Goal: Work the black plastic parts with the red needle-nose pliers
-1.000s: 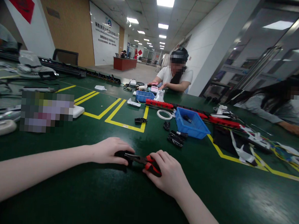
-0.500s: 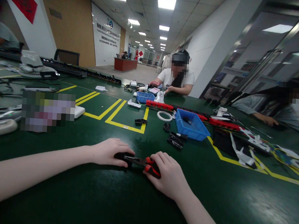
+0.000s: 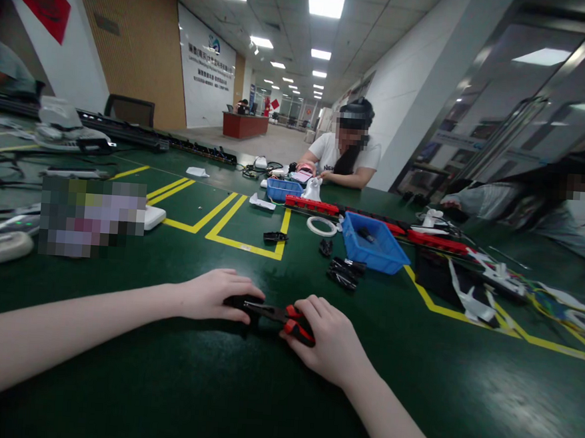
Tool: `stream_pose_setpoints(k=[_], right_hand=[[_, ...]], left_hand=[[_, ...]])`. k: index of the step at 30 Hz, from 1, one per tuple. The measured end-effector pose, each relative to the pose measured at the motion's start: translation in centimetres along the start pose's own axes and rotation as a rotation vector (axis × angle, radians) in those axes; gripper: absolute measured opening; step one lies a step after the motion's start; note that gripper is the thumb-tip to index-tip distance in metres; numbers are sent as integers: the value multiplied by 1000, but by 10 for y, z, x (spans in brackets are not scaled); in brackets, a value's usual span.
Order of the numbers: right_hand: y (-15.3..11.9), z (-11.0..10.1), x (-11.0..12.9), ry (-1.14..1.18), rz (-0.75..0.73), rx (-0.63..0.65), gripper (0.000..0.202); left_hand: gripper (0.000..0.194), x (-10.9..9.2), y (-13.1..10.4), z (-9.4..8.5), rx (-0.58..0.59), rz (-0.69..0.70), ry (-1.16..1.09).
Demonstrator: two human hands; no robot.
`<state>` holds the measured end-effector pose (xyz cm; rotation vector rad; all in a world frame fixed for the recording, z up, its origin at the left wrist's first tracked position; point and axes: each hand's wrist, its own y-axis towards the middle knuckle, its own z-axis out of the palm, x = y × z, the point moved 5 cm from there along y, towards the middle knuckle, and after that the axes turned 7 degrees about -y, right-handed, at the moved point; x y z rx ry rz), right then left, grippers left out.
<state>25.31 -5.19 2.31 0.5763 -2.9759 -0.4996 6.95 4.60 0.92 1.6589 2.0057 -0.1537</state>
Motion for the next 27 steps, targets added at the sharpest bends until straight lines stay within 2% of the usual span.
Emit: stream_pose_setpoints(k=[5, 14, 21, 27], right_hand=[[1, -3, 1, 4, -11, -13, 24], [0, -1, 3, -74, -29, -23, 28], [-1, -3, -2, -96, -31, -4, 38], [-3, -4, -2, -86, -21, -11, 37]], left_hand=[[40, -1, 0, -1, 15, -1, -29], [43, 2, -2, 3, -20, 41, 88], [41, -2, -1, 0, -7, 31, 73], [40, -3, -1, 0, -4, 33, 71]])
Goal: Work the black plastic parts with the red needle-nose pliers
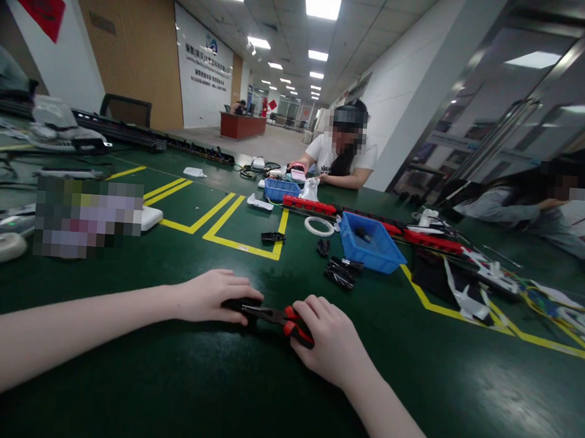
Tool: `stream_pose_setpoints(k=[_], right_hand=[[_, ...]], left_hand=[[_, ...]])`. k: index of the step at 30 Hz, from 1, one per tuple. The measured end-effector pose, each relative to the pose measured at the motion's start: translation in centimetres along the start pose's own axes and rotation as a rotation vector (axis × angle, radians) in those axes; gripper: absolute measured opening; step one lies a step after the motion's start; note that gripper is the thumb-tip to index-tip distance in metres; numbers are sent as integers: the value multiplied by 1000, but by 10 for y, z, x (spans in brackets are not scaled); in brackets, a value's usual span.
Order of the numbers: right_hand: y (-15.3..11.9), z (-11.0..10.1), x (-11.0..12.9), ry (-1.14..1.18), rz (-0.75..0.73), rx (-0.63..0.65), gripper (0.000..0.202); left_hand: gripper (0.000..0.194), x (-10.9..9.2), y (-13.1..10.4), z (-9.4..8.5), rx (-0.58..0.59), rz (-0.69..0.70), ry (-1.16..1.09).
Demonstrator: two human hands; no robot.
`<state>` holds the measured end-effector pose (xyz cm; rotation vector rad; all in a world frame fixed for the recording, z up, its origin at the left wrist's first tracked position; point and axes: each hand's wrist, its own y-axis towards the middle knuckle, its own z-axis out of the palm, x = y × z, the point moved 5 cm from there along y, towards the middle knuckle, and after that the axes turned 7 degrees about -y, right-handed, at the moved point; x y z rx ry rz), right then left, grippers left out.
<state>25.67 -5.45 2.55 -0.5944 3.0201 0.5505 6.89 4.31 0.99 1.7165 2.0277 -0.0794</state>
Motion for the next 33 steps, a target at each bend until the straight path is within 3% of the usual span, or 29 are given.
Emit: stream_pose_setpoints(k=[17, 33], right_hand=[[-2, 2, 3, -83, 0, 31, 46], [-4, 5, 3, -140, 6, -23, 50]], left_hand=[[42, -2, 1, 2, -3, 37, 58], [43, -5, 2, 3, -9, 22, 43]])
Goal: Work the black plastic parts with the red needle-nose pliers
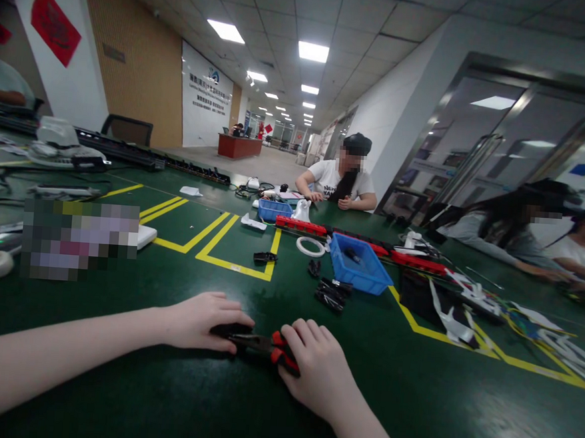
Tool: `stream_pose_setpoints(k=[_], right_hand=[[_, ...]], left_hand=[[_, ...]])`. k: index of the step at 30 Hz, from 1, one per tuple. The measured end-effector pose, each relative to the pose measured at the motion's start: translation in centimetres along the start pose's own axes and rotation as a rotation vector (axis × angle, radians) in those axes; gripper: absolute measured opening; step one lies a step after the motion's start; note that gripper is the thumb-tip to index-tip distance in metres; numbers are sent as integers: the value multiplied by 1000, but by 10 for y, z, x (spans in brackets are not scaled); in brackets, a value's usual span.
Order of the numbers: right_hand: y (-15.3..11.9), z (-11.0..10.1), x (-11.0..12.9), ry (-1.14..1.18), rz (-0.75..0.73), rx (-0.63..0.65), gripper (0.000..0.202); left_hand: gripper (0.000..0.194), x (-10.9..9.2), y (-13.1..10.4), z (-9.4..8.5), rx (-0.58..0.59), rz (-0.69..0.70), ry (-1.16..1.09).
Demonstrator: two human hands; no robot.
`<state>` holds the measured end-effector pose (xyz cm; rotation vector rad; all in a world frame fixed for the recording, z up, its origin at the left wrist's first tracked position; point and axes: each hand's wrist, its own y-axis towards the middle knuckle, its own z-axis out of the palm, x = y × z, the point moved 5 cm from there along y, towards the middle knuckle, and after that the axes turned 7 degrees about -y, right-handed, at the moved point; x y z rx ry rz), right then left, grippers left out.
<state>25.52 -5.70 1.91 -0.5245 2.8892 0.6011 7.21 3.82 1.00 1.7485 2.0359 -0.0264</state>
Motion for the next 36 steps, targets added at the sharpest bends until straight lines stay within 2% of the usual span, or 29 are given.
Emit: stream_pose_setpoints(k=[13, 21, 27, 36], right_hand=[[-1, -9, -2, 125, 8, -133, 41], [-1, -6, -2, 81, 17, -95, 46], [-2, -5, -4, 57, 12, -93, 41], [-3, -7, -2, 43, -1, -102, 54]], left_hand=[[43, 2, 0, 0, 8, -21, -16], [42, 2, 0, 0, -1, -31, -24], [41, 3, 0, 0, 10, -29, -36], [41, 3, 0, -1, 9, -43, -42]])
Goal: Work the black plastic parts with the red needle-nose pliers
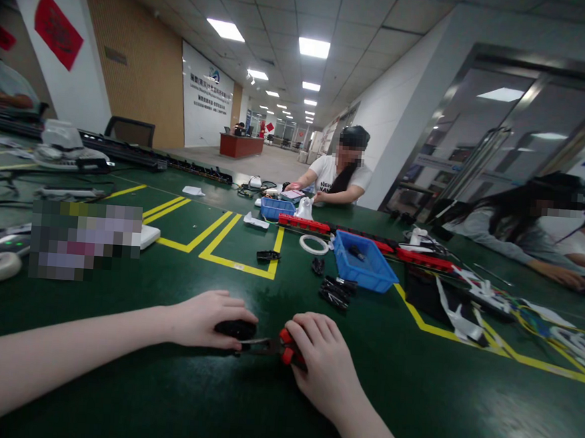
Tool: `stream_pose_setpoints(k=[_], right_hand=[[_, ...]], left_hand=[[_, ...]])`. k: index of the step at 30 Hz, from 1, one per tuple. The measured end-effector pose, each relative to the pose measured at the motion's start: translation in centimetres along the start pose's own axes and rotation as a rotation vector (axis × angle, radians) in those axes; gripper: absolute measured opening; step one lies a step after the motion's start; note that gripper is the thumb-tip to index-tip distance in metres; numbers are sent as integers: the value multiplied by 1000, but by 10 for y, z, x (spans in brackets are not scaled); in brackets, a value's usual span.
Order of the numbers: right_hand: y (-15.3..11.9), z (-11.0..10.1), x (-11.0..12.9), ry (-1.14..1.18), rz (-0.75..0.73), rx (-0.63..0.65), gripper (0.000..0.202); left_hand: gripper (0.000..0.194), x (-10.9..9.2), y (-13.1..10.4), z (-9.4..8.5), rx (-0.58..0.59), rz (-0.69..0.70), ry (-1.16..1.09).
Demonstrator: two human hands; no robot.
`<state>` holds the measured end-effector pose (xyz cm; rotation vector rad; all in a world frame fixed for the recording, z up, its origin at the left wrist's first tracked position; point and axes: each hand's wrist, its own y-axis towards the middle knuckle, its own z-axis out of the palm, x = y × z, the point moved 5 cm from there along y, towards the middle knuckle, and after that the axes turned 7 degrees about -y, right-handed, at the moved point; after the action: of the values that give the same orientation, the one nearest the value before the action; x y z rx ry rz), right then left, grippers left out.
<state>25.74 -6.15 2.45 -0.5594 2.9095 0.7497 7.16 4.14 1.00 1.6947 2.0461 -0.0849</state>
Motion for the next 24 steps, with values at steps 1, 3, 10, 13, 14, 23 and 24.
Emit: stream_pose_setpoints(k=[1, 3, 10, 13, 14, 23, 24], right_hand=[[0, 0, 0, 2, -1, -6, 54], [1, 0, 1, 5, 0, -11, 54], [2, 4, 1, -10, 1, 9, 53], [1, 4, 1, -10, 13, 17, 53], [1, 3, 1, -9, 16, 19, 54], [0, 2, -2, 33, 44, 20, 45], [0, 2, -2, 33, 48, 17, 44]], left_hand=[[41, 0, 0, 0, 0, 1, 1], [41, -1, 0, 0, -2, 2, 3], [41, 0, 0, 0, -9, 2, 1], [41, 0, 0, 0, -13, 3, -2], [41, 0, 0, 0, -12, 2, -5], [40, 1, 1, 1, 9, -14, -10], [40, 1, 1, 1, 11, -12, -11]])
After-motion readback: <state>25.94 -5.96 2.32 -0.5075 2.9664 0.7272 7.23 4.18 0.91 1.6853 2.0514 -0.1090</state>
